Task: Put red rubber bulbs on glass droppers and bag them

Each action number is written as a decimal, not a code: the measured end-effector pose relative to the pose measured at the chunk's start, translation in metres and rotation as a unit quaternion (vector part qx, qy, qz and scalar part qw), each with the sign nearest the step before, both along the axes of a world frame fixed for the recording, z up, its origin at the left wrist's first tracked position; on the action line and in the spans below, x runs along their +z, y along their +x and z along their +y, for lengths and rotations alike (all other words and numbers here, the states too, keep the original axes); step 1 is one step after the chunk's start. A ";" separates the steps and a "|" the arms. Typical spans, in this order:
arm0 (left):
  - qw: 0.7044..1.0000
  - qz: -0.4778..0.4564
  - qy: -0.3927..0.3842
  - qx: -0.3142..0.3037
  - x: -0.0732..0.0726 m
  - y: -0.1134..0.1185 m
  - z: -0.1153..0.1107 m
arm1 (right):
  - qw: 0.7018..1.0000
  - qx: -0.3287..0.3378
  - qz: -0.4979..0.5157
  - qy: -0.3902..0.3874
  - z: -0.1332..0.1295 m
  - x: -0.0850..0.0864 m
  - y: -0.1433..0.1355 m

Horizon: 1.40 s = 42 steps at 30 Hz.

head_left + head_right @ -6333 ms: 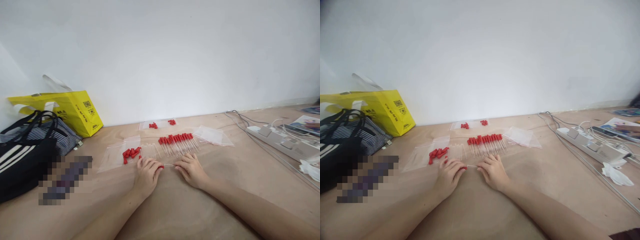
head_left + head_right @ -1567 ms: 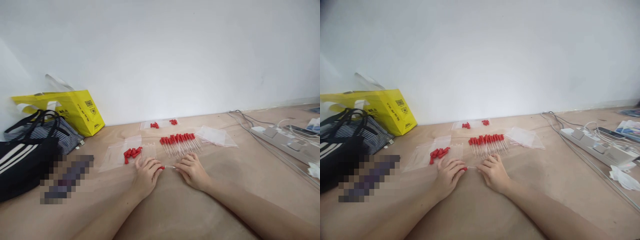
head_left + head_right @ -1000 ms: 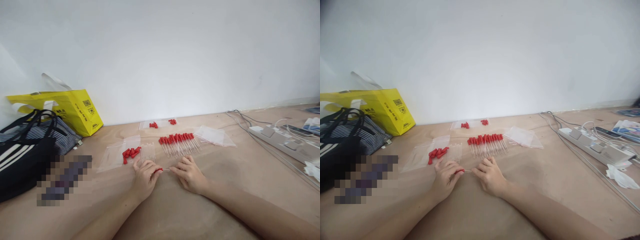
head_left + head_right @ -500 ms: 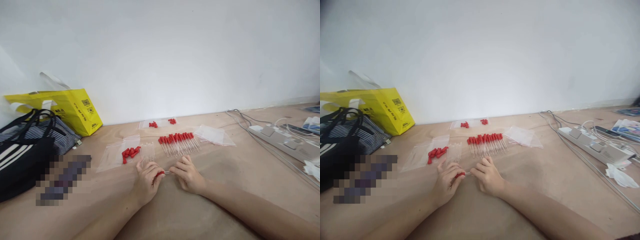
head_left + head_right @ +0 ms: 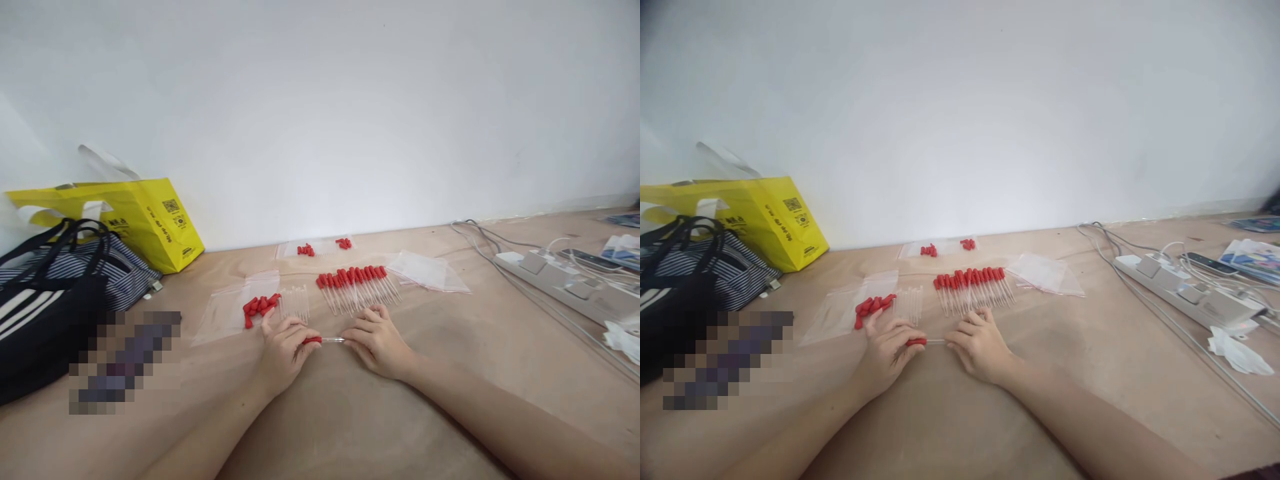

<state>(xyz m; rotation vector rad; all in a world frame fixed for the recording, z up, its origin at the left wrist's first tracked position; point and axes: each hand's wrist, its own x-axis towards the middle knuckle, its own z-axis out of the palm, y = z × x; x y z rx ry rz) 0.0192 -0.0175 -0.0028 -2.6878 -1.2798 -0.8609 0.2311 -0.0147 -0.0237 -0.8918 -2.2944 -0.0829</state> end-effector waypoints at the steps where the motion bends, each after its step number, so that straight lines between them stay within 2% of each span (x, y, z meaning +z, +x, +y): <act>1: 1.000 -0.001 0.005 0.004 0.000 -0.002 0.001 | 1.000 -0.005 -0.010 -0.001 0.000 0.000 0.001; 6: 0.999 -0.010 0.034 0.006 -0.003 -0.007 0.004 | 0.999 -0.024 -0.041 0.001 0.001 -0.002 -0.005; 8: 0.998 -0.007 0.045 0.035 -0.003 -0.011 0.007 | 0.998 -0.036 -0.043 -0.009 0.000 -0.002 -0.012; 10: 0.994 -0.006 0.058 0.094 -0.002 -0.018 0.012 | 0.997 -0.066 -0.033 -0.029 0.002 -0.001 -0.021; 14: 0.967 -0.007 0.063 0.248 0.001 -0.039 0.026 | 0.981 -0.170 0.014 -0.097 0.017 0.001 -0.044; 18: 0.946 0.024 0.044 0.319 0.003 -0.058 0.036 | 0.960 -0.242 0.019 -0.137 0.041 0.005 -0.069; 22: 0.938 0.049 0.031 0.341 0.000 -0.066 0.040 | 0.947 -0.280 0.004 -0.157 0.057 0.008 -0.082; 26: 0.929 0.055 0.063 0.361 -0.003 -0.065 0.043 | 0.948 -0.276 -0.009 -0.156 0.061 0.008 -0.083; 31: 0.918 0.057 0.079 0.384 0.001 -0.063 0.043 | 0.948 -0.281 0.005 -0.152 0.062 0.011 -0.088; 37: 0.918 0.059 0.059 0.388 0.001 -0.065 0.043 | 0.920 -0.320 -0.029 -0.223 0.072 0.023 -0.105; 42: 0.919 0.062 0.093 0.377 0.001 -0.063 0.038 | 0.906 -0.331 -0.041 -0.258 0.078 0.027 -0.112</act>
